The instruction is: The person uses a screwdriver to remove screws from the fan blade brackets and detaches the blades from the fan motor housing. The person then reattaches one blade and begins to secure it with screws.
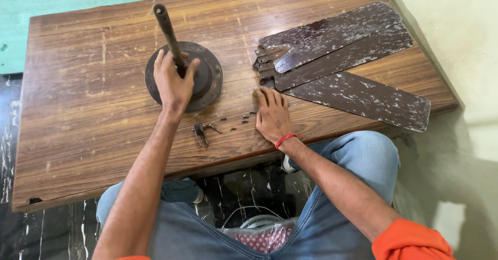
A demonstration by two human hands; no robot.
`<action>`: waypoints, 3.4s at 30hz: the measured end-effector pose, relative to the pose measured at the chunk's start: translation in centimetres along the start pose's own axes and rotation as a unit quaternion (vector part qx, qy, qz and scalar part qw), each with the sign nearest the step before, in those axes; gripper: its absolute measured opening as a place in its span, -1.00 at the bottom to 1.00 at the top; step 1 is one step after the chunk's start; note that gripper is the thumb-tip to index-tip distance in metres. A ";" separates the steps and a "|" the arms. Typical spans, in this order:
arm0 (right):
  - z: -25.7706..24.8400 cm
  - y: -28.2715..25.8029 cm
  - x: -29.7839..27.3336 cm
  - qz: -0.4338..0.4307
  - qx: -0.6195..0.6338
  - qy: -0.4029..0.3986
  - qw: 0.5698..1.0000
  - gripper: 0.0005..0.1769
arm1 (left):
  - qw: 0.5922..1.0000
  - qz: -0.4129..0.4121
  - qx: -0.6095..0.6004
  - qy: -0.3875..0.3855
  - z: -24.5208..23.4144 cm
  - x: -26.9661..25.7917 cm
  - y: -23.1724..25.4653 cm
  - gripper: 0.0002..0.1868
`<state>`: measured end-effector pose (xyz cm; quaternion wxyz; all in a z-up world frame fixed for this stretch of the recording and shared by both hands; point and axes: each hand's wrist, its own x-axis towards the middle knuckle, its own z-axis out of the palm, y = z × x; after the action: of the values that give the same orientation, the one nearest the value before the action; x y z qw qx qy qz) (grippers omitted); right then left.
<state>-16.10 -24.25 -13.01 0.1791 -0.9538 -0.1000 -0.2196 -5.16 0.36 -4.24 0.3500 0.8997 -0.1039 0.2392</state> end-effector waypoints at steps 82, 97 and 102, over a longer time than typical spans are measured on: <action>-3.5 0.5 11.9 -0.093 0.091 -0.139 0.982 -0.35 | 0.999 -0.037 -0.010 -0.009 4.6 -2.9 3.1 0.16; -1.6 1.7 11.3 -0.070 0.121 -0.091 0.986 -0.38 | 1.000 0.016 0.003 -0.021 4.6 -3.1 1.4 0.20; -1.7 1.5 11.4 -0.058 0.131 -0.098 0.985 -0.37 | 0.999 0.023 -0.001 -0.023 4.3 -3.0 1.3 0.16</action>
<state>-6.23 -25.03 -6.85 0.2786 -0.9317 -0.2001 -0.1196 -6.62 -3.49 -7.76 0.3427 0.9020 -0.1324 0.2266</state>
